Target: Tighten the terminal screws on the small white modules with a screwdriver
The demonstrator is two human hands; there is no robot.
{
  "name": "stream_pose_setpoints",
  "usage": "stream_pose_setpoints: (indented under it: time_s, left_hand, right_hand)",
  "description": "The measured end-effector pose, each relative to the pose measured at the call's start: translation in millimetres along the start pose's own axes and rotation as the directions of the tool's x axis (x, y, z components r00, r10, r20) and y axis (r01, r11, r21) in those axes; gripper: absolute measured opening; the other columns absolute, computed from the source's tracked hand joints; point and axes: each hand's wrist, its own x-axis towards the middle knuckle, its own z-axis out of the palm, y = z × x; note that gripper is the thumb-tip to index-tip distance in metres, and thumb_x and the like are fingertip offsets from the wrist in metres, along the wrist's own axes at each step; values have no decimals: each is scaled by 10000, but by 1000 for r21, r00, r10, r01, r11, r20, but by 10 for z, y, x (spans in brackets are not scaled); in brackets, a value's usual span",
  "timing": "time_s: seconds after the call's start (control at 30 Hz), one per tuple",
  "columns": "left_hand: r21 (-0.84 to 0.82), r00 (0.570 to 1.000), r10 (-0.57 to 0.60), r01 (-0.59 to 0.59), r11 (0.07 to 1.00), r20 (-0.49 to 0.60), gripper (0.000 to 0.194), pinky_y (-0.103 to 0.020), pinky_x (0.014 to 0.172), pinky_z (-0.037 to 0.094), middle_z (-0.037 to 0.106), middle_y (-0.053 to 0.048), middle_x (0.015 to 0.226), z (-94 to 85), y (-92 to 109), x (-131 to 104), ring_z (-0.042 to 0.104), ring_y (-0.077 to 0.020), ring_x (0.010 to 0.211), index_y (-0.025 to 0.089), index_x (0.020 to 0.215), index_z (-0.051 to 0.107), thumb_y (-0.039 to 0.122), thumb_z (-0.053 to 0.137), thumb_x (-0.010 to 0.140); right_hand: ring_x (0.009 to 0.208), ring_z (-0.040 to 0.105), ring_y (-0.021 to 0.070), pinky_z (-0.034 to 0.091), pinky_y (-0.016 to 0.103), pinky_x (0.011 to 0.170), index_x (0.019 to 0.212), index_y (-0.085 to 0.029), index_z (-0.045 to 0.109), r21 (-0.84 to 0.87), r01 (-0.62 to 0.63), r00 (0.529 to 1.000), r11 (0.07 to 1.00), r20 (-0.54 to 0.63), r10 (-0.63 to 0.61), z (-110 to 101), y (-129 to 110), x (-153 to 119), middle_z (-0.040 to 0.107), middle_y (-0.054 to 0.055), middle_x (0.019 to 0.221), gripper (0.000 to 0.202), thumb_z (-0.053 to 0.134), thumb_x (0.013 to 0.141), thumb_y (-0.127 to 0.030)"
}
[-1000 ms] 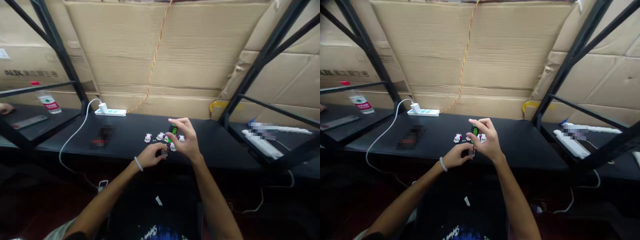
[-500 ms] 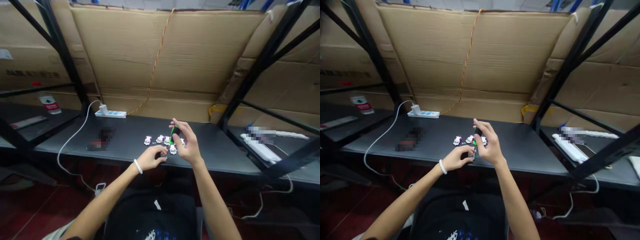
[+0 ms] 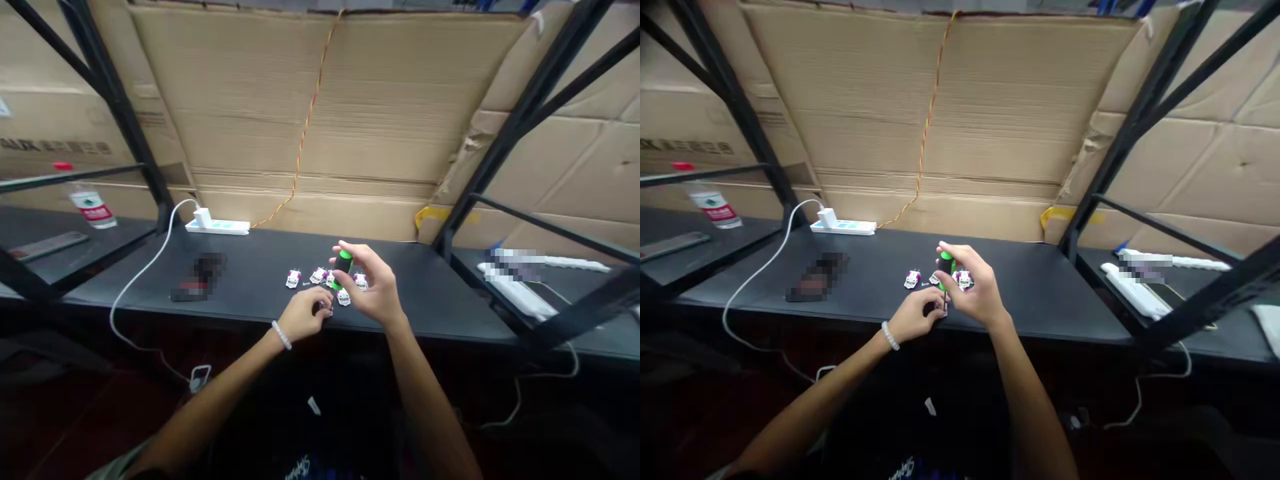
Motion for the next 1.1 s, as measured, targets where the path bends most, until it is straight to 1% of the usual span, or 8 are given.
stream_pose_setpoints:
  time_s: [0.2, 0.33, 0.4, 0.6, 0.67, 0.83, 1.0, 1.1]
  left_hand:
    - [99, 996, 79, -82, 992, 38, 156, -377, 937, 582, 741, -67, 1056, -2, 9, -40, 715, -232, 994, 205, 848, 658, 61, 607, 882]
    - [62, 996, 85, -87, 994, 40, 140, -380, 961, 584, 745, -68, 1060, -27, 23, -36, 721, -228, 998, 204, 858, 672, 75, 627, 889]
    - [51, 995, 87, -89, 995, 42, 134, -377, 963, 584, 747, -70, 1057, -40, 36, -28, 723, -226, 995, 201, 853, 677, 76, 638, 881]
    - [58, 997, 73, -74, 996, 31, 127, -387, 972, 584, 749, -71, 1031, -36, 27, -24, 719, -230, 1001, 200, 833, 669, 86, 642, 881]
    - [43, 997, 66, -67, 997, 30, 120, -388, 986, 579, 754, -72, 1047, -29, 9, -28, 719, -232, 1017, 201, 832, 666, 91, 646, 876]
    - [28, 999, 44, -45, 999, 20, 99, -387, 973, 577, 757, -77, 1056, -32, 2, -27, 718, -234, 1003, 200, 817, 657, 116, 661, 870]
    - [45, 999, 35, -36, 998, 23, 102, -397, 977, 569, 749, -63, 1028, -38, 38, -24, 713, -236, 993, 202, 831, 649, 106, 662, 862]
    - [44, 999, 42, -42, 998, 22, 105, -394, 972, 566, 746, -65, 1038, -25, 30, -31, 712, -234, 996, 200, 832, 648, 103, 654, 871]
  right_hand:
    - [1107, 769, 251, 670, 434, 959, 1469, -308, 611, 21, -60, 998, 998, -14, 60, -11, 29, -36, 719, 98, 1327, 505, 710, 975, -270]
    - [1194, 743, 270, 662, 436, 960, 1559, -311, 503, 138, -119, 992, 983, 63, 111, -28, 32, -55, 653, 123, 1458, 522, 586, 1044, -298]
    - [1236, 714, 273, 643, 447, 986, 1556, -314, 502, 159, -122, 990, 980, 91, 109, -37, 10, -43, 611, 125, 1493, 498, 539, 1060, -306]
    - [1118, 662, 256, 621, 418, 932, 1360, -287, 675, -87, -54, 998, 995, -46, 50, -23, -37, 14, 625, 101, 1240, 419, 724, 944, -303]
    - [1084, 672, 243, 623, 416, 936, 1384, -288, 658, -64, -80, 995, 995, -58, 76, -11, -14, 7, 637, 97, 1223, 413, 683, 972, -294]
    - [1096, 712, 227, 623, 431, 998, 1495, -306, 566, 77, -109, 994, 991, 3, 109, -3, 31, -10, 642, 95, 1286, 460, 582, 1035, -296]
    - [980, 679, 217, 635, 366, 817, 1300, -302, 708, -101, -24, 998, 995, -68, 17, -10, 17, 29, 659, 71, 1149, 405, 797, 906, -326]
    - [957, 694, 224, 640, 389, 815, 1295, -295, 714, -130, -14, 995, 991, -103, 1, -2, 32, 18, 673, 78, 1152, 405, 801, 901, -333]
